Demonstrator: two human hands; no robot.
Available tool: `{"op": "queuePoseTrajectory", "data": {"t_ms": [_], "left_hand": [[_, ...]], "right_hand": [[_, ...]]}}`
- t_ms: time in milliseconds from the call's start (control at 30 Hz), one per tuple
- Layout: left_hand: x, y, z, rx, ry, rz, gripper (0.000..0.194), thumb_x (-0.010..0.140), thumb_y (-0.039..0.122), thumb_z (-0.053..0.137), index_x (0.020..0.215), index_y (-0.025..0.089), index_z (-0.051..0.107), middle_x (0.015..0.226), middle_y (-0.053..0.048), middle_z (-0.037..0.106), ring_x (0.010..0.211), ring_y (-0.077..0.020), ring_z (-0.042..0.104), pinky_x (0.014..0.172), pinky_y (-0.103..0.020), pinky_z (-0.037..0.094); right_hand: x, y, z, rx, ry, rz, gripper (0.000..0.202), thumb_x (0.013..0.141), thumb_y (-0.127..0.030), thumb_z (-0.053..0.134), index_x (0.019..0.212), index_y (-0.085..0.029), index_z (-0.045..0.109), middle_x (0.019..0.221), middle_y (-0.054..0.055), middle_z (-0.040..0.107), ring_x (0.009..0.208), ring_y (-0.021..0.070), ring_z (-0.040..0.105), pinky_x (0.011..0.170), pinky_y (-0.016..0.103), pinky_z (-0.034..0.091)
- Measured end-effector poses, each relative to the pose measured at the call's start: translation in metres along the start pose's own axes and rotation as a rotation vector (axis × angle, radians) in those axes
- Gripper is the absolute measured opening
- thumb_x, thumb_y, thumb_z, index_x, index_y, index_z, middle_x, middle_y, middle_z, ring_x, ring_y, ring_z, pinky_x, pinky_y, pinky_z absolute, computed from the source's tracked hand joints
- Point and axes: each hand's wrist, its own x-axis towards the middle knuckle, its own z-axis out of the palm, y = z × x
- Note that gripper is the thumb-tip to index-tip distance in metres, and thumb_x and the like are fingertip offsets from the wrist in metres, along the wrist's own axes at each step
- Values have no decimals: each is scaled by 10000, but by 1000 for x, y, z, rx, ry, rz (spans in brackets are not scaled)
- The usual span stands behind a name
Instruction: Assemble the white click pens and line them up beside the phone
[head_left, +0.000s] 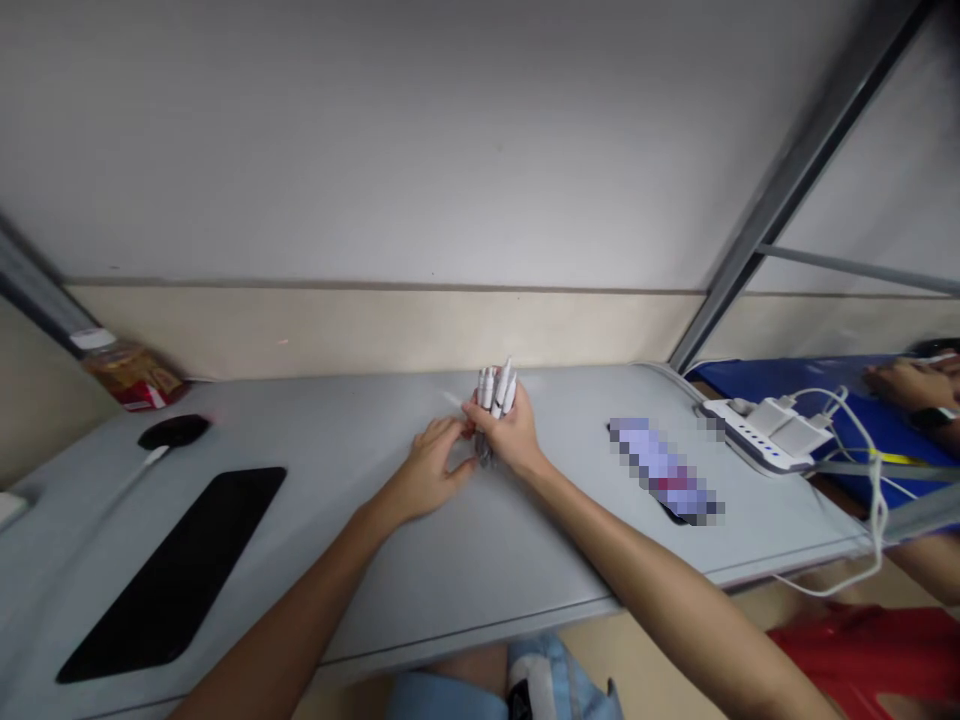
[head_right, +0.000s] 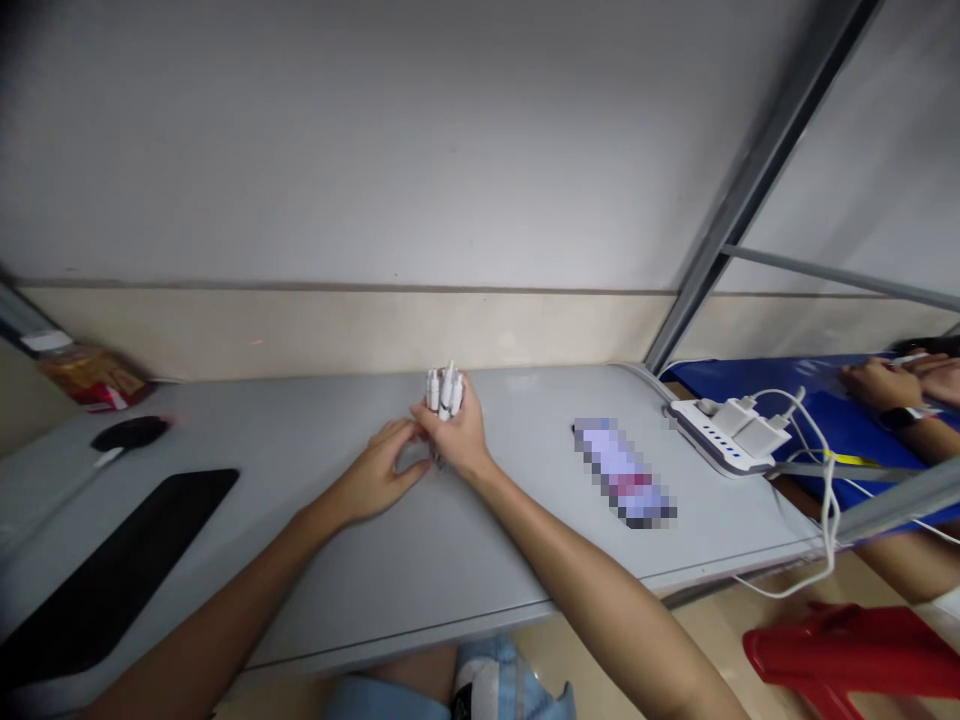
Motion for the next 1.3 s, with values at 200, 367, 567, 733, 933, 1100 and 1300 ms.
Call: {"op": "queuePoseTrajectory", "data": {"t_ms": [200,367,567,733,933,1100,1300], "left_hand": [[3,2,-1,-3,39,-163,345,744,116,474,1076,191,532,1129,-83,586,1122,-247,504,981,-420,399],[4,17,-13,-238,79,-179,396,859,192,356,1238,218,469,1247,-67,546,1172,-203,483,1028,-354,371],[1,23,-3,-230,77,-134,312,887,374,505,1138,189,502,1134,-82,562,1072,-206,526,978,-362,409],[3,19,-2,-277,160,-190,287,833,413,587,987,173,556,1025,-80,616,978,-213,584,924,-367,449],[3,20,-4,-374,230,-202,414,779,395,654,1127,193,554,1072,-70,635,990,-200,614,921,-353,473],[1,19,-8,-468,187,-268,371,737,389,694,1047,204,610,903,-25,670,827,-178,639,773,-300,520],[3,27,-18,-620,133,-358,281,716,365,706,932,197,643,866,-25,694,778,-170,643,725,-279,525]], "right_hand": [[-19,8,-1,-246,-44,-130,512,783,-312,633,1237,-224,413,914,18,580,784,150,582,755,278,502],[-20,14,-3,-277,-42,-122,476,771,-290,619,1192,-197,418,982,47,614,833,164,604,773,278,498],[-22,13,-1,-402,-97,-126,199,784,-250,534,970,-182,518,839,6,611,721,143,564,681,248,473],[-31,3,6,-495,-202,-228,397,789,-206,518,1185,-189,495,1017,37,650,875,158,618,789,257,488],[-34,8,5,-523,-262,-260,597,765,-186,532,1332,-213,349,1157,57,640,961,167,644,844,279,503],[-37,13,6,-500,-268,-263,609,754,-221,563,1314,-230,323,1168,61,622,943,162,652,819,276,517],[-35,17,10,-369,-292,-261,812,708,-228,640,1375,-203,178,1163,95,589,959,178,638,814,292,526]]}}
